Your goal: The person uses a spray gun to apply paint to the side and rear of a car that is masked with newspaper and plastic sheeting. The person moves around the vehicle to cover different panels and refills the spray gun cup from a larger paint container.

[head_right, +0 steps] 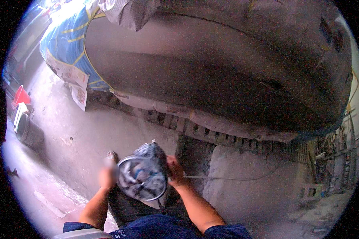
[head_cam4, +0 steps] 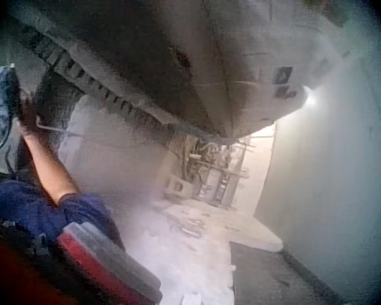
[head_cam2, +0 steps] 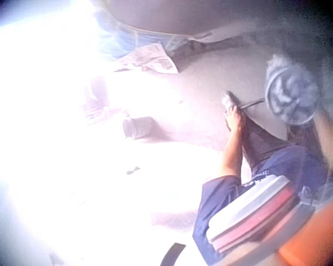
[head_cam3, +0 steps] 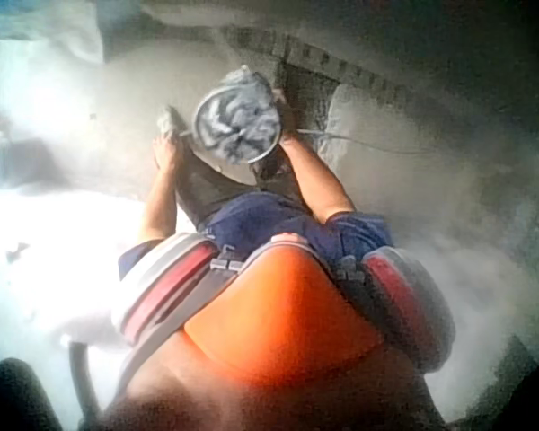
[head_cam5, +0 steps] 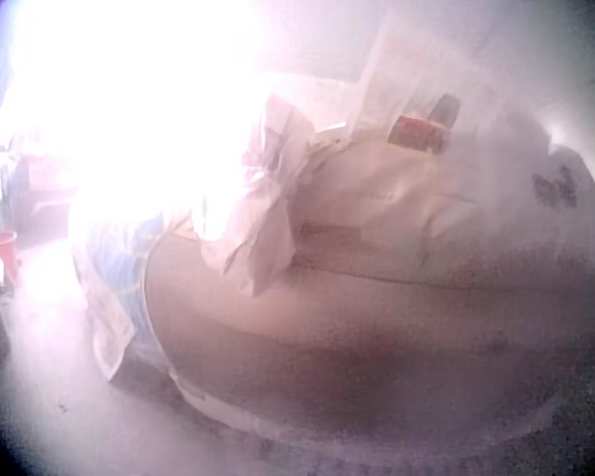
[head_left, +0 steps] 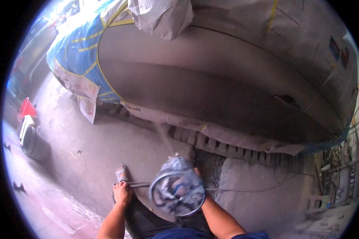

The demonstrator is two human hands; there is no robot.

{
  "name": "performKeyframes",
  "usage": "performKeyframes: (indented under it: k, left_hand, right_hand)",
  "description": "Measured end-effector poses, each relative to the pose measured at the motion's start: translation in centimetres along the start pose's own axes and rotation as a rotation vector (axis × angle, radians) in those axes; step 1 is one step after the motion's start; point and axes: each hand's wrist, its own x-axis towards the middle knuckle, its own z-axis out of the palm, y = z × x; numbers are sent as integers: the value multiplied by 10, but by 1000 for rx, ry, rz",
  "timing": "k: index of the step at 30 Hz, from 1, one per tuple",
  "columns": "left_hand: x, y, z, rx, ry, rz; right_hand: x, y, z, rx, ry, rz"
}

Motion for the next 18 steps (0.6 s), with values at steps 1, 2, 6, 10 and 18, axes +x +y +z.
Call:
performKeyframes:
  k: [1, 2, 6, 10, 18]
  left_hand:
    - [-2, -4, -2, 21, 5, 2]
    - [-4, -8, -4, 43, 10, 4]
    - [-6, 1, -16, -8, -20, -66]
    - [-4, 5, -21, -57, 8, -79]
    - [16, -14, -37, -121, 135, -93]
  right_hand:
    - [2, -9, 2, 26, -30, -9]
    - [1, -15, -2, 42, -32, -6]
    - [-24, -29, -70, 0, 323, 127]
    - [-64, -15, -145, 116, 764, 254]
    - [-1, -51, -14, 119, 218, 173]
